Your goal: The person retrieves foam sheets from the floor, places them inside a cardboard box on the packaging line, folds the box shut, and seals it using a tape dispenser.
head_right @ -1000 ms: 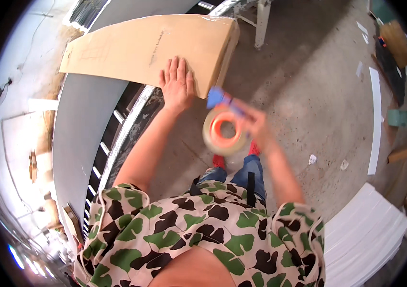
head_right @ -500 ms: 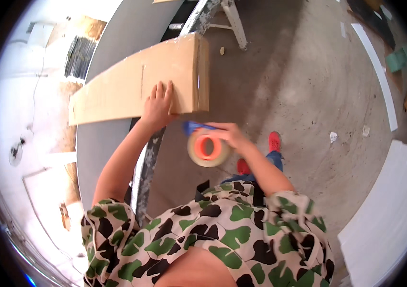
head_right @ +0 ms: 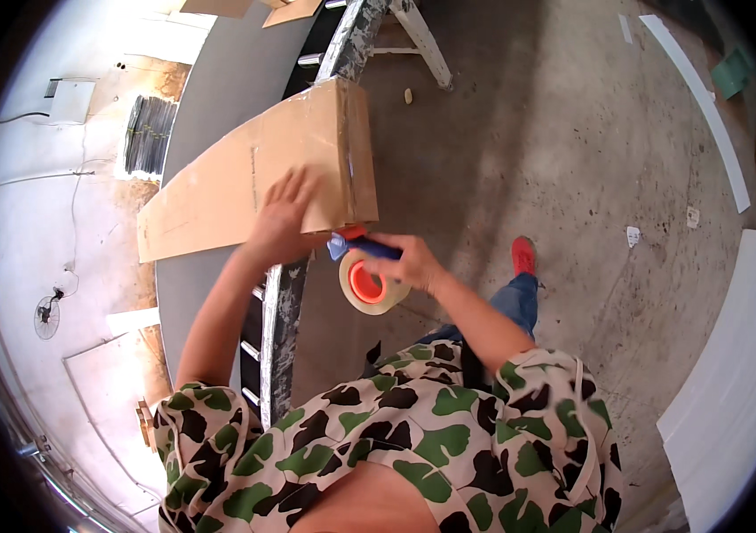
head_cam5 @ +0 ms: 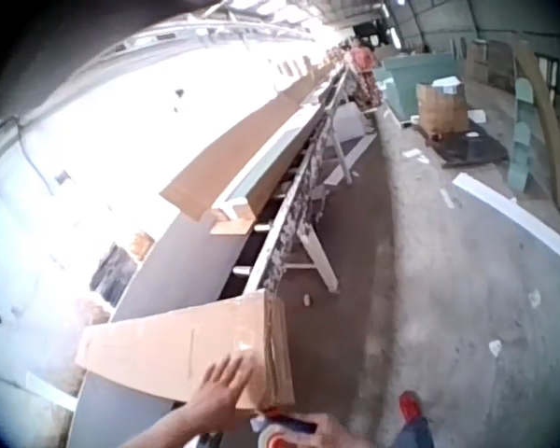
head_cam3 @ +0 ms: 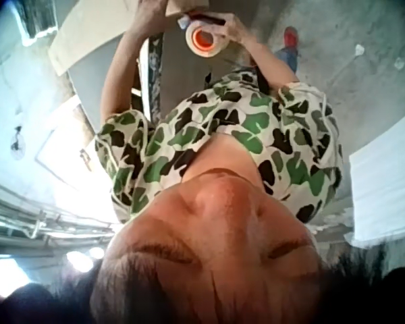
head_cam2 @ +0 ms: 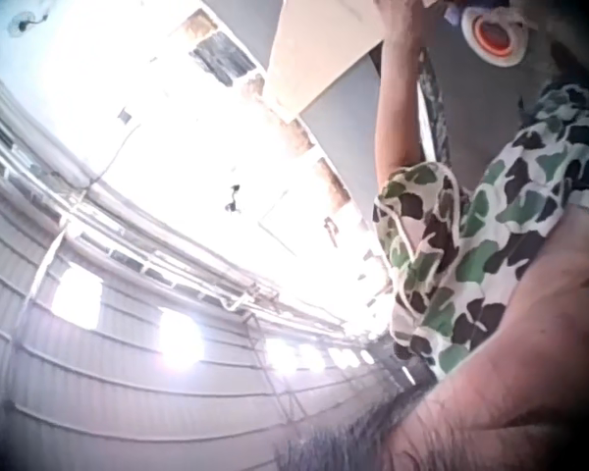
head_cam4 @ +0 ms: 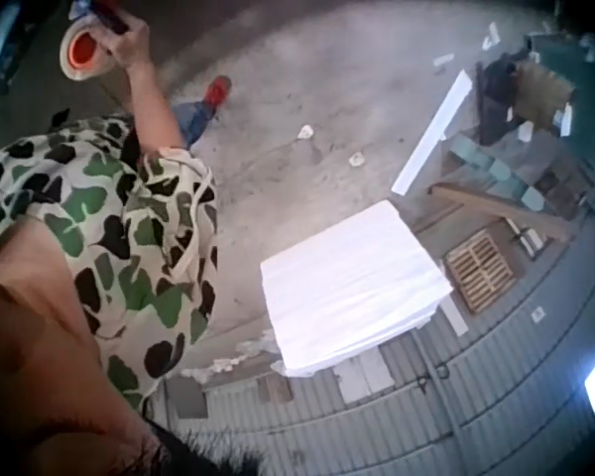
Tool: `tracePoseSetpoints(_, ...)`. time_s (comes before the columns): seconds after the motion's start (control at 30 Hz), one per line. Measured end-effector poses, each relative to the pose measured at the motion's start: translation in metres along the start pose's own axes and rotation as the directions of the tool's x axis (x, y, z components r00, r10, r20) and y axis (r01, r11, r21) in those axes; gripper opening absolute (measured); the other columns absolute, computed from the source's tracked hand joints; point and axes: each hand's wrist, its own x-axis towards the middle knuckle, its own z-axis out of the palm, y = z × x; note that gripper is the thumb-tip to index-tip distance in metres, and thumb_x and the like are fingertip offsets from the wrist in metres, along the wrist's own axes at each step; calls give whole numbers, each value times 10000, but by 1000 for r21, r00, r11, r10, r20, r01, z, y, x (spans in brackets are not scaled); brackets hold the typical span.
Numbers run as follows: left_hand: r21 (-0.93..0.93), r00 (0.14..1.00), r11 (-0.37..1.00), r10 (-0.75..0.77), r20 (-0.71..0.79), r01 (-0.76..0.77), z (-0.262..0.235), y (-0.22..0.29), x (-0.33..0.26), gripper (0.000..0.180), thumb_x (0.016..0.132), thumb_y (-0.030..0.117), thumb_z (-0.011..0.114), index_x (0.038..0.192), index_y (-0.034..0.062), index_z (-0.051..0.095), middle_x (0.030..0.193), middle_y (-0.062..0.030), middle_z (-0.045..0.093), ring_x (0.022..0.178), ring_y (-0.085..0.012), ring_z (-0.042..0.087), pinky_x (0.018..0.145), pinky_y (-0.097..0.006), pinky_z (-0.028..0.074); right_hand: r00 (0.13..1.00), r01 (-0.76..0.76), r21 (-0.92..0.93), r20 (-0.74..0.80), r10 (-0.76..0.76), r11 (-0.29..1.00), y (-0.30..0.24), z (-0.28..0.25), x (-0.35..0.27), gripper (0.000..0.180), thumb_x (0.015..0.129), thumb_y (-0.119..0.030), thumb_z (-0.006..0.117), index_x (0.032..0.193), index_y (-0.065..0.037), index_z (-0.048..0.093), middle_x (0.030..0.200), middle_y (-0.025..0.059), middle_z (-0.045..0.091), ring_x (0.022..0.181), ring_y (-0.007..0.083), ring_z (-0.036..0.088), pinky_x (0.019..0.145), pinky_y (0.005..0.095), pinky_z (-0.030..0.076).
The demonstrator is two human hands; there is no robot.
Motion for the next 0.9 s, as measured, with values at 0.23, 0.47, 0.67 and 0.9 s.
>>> tracePoseSetpoints(0.23,423,853,795,215,476,-436,68,33,22,435,794,302,670,1099,-4,615,1257,-145,560,1254,-325,462,1097,-452,295,962,-250,-93,87,258,964,5,-10,-15,419,854,-194,630,1229,-8,603,1109,79,660,977,151,614,868,281,482)
tracePoseSetpoints(0.47,14,988,994,105,-110,-105,24,3,40,903,811,675,499,1331,-61,443,1478,-193,316,1427,-304,186,1148,-531,88,924,-67,434,-312,220,898,-5,-145,-60,477,856,-193,595,1261,53,541,1128,111,636,1000,173,617,889,302,485)
tracePoseSetpoints(0.67,388,967,897,-138,-213,213,15,-63,161,747,848,507,522,1340,-47,425,1485,-172,312,1434,-283,165,1150,-521,57,985,-121,414,-64,162,902,-75,-192,89,460,868,-210,586,1249,43,545,1147,108,623,1033,173,604,914,310,475)
tracePoseSetpoints(0.9,-19,782,794,-603,-156,608,32,-36,131,518,920,290,534,1322,-26,456,1453,-208,354,1368,-340,316,1094,-410,304,863,-387,241,435,257,890,-126,-204,299,384,864,-281,626,1111,13,630,1040,102,662,919,160,653,796,314,543)
